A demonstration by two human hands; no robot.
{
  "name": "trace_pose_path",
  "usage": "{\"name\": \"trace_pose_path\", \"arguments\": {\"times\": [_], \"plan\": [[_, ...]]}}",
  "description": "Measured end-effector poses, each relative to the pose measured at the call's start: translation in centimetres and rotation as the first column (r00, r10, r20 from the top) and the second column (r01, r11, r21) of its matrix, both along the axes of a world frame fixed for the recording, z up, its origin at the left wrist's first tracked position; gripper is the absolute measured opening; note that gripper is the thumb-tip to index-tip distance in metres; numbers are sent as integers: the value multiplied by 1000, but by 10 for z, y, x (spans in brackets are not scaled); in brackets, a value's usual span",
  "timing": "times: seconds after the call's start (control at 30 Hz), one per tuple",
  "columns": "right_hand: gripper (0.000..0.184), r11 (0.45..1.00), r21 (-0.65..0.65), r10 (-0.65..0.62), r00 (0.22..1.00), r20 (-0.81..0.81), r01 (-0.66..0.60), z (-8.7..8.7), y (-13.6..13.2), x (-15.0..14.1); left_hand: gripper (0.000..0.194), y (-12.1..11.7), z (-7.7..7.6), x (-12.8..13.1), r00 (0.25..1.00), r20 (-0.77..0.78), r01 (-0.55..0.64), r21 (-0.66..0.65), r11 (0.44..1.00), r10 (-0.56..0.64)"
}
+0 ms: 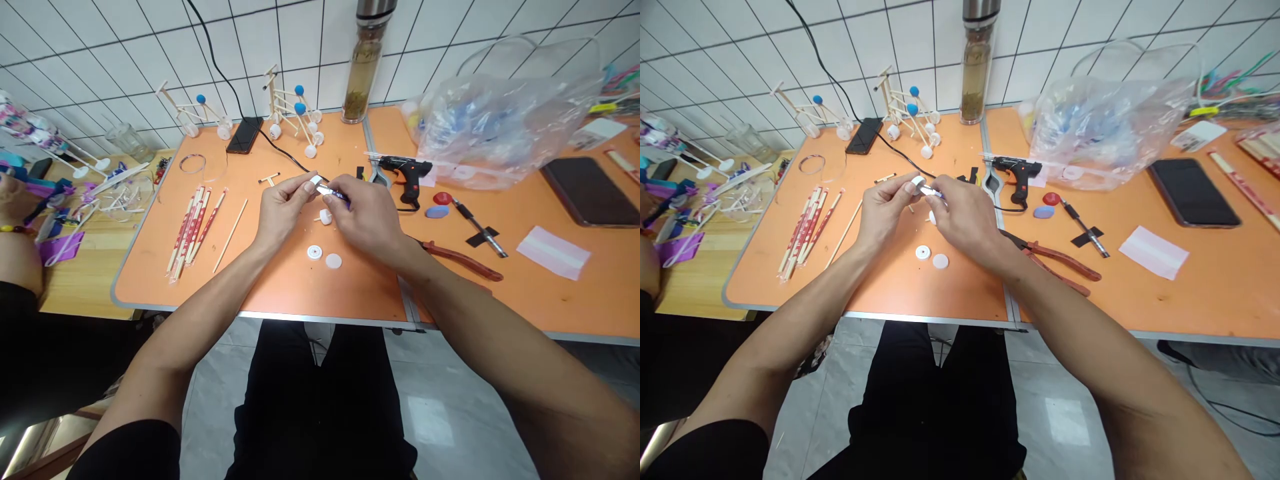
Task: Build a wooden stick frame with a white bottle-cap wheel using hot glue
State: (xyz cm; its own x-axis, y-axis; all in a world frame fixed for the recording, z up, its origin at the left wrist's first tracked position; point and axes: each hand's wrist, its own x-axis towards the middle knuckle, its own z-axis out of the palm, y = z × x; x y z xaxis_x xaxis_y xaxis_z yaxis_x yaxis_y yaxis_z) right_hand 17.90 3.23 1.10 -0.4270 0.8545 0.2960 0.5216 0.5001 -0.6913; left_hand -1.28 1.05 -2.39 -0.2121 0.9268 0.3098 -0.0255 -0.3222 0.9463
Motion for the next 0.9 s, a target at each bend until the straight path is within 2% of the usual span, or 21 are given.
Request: {"name": "trace_pose_path", "arguments": {"times": [0.03,0.07,0.1,0.13,0.17,0.2,0.23,0.27,0.3,0.33,0.37,0.4,0.43,0.53,0.63,0.73,0.8,0.9], "plan": [[19,992,118,-48,992,121,33,-1,-2,-1,28,0,0,0,1000,6,4,-16,1000,-3],[20,983,179,-80,978,190,45,-1,-4,-1,28,0,0,0,1000,12,6,-33,999,-5],[20,983,175,-82,976,202,46,-1,-3,-1,28,-1,0,0,1000,17,4,-47,999,-3],[19,994,106,-52,987,152,36,0,-2,0,27,-1,1,1,1000,19,0,-54,999,1],[20,1000,-26,3,999,48,-2,1,1,1,26,-2,3,1,1000,18,-4,-51,999,5],[23,977,-197,58,994,-97,-77,3,6,2,25,-3,4,1,1000,12,-8,-38,999,9],[30,905,-381,94,963,-254,-189,4,10,3,23,-3,4,1,1000,4,-12,-17,1000,12],[36,791,-524,112,917,-382,-315,4,15,5,22,-2,5,1,1000,-2,-16,5,1000,16],[40,690,-601,99,876,-472,-402,5,19,6,21,-1,5,-1,1000,-2,-19,20,1000,19],[43,640,-629,80,852,-517,-441,5,23,8,20,2,5,-3,1000,8,-29,26,999,28],[44,633,-633,75,850,-522,-445,6,26,10,20,5,4,-6,999,33,-40,15,999,40],[43,665,-619,84,865,-494,-418,7,27,13,19,8,4,-10,996,70,-61,-10,998,62],[40,720,-586,109,894,-434,-372,10,29,16,20,12,3,-14,987,122,-101,-41,994,105],[28,871,-407,245,962,-122,-274,19,33,30,21,22,4,-28,944,268,-154,-157,976,193],[18,870,-343,440,871,219,-354,25,40,45,11,25,6,-36,911,365,-109,-241,964,194],[12,894,-313,438,777,453,-321,21,46,53,10,24,8,-34,911,396,-10,-262,965,117],[10,904,-308,420,747,515,-296,17,49,55,11,22,10,-30,908,412,39,-272,961,80],[18,912,-289,406,748,525,-292,16,49,55,19,17,17,-23,878,464,45,-321,946,116]]}}
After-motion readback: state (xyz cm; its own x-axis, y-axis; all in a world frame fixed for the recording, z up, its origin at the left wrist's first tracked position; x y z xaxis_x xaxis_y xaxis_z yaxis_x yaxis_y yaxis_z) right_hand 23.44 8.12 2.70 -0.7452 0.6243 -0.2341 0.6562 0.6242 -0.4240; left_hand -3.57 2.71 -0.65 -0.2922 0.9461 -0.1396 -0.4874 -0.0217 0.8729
